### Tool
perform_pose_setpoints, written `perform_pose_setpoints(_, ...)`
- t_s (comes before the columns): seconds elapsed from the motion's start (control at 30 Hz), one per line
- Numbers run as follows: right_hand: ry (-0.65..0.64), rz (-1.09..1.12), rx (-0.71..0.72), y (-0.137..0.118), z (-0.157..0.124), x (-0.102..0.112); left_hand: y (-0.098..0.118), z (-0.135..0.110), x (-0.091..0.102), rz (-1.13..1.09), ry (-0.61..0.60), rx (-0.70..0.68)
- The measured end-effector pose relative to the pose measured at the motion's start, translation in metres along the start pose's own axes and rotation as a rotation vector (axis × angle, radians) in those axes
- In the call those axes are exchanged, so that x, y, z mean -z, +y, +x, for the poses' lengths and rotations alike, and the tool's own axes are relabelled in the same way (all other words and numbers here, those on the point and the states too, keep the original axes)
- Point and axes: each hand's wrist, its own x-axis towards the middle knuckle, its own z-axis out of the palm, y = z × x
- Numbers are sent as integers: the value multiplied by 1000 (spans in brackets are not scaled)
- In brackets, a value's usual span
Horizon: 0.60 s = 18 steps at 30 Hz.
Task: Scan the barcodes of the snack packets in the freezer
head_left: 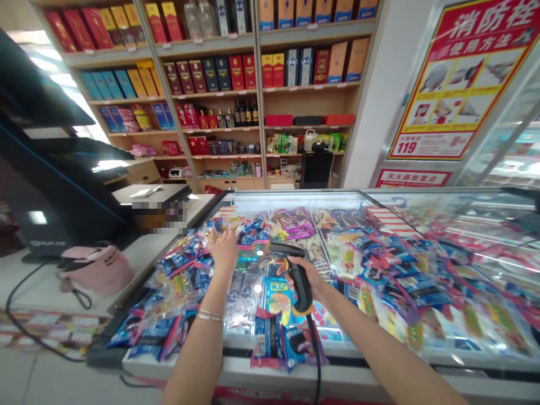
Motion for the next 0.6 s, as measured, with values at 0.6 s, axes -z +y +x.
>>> perform_pose_setpoints(0.6, 29, -79, 21, -1, -7, -6, 37, -20, -28, -1087, -228, 678)
